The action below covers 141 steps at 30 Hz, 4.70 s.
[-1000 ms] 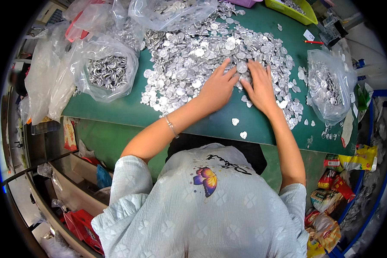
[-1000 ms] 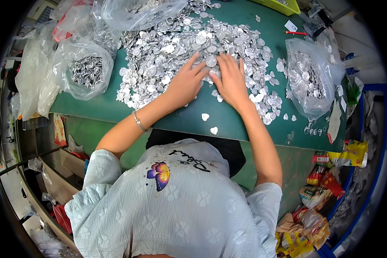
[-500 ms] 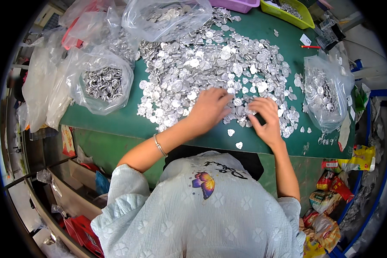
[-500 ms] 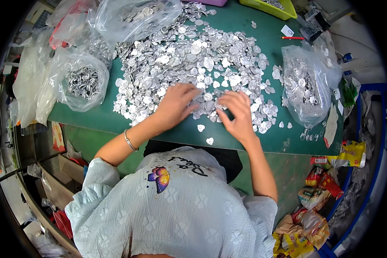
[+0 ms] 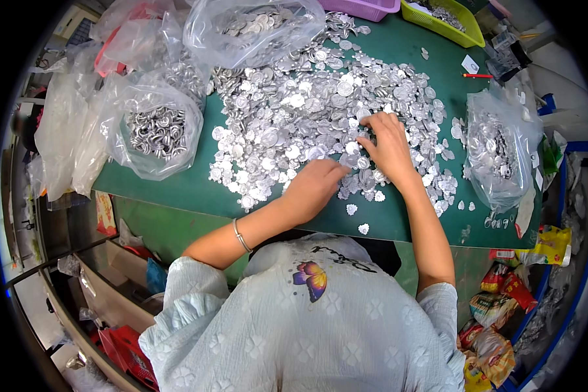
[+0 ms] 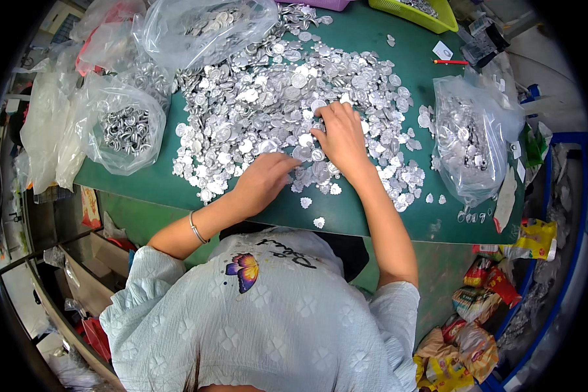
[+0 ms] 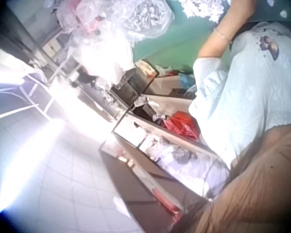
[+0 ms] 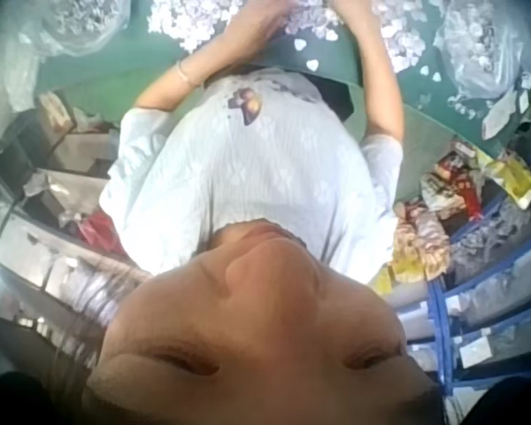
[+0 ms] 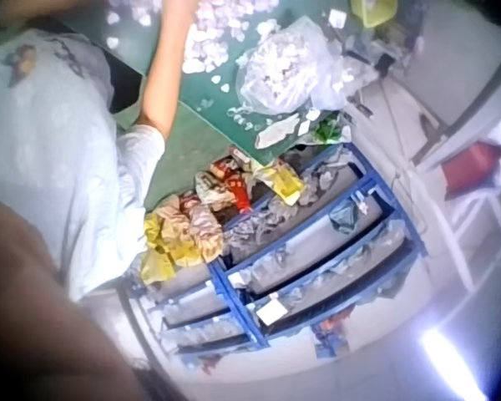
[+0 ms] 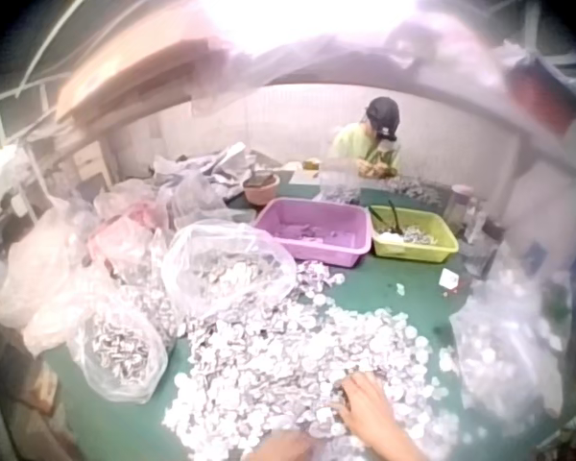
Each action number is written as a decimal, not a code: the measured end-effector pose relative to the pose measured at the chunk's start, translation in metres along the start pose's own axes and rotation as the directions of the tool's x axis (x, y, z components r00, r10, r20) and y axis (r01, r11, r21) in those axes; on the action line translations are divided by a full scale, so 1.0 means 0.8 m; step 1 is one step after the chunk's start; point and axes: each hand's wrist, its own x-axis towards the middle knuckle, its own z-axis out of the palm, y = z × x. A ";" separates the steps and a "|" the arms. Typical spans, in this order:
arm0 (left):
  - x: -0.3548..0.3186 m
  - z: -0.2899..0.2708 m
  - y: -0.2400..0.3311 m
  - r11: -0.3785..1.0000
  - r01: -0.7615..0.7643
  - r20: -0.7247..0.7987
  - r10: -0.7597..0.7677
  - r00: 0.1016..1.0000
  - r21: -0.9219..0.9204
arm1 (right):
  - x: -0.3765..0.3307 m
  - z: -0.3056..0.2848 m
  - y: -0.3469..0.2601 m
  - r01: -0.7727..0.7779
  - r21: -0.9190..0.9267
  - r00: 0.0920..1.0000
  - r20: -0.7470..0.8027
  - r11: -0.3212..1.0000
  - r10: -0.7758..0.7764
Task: The person sorts a large pile of silver sequins on a green table by hand. They pick up handfuls of sequins, separate them, and place them into clear plastic bags and colored trays. The process involves repetitive picking, sifting, and bagging of the small metallic items.
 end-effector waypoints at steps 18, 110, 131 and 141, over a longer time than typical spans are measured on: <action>0.002 -0.025 0.002 0.223 0.330 0.176 -0.518 0.837 -0.917 | -0.015 -0.009 -0.009 -0.066 0.050 0.997 -0.038 0.997 0.068; 0.213 0.057 -0.020 0.954 -0.032 0.107 0.001 0.994 0.297 | -0.038 -0.062 0.085 -0.374 -0.050 0.904 -0.240 0.926 0.353; 0.147 0.004 0.006 0.994 -0.006 0.245 0.031 0.969 -0.105 | -0.049 -0.070 0.091 -0.323 -0.156 0.894 -0.374 0.934 0.246; 0.136 0.010 0.033 0.926 0.220 0.269 -0.137 0.953 -0.307 | -0.060 -0.083 0.054 -0.276 0.170 0.895 -0.315 0.946 0.318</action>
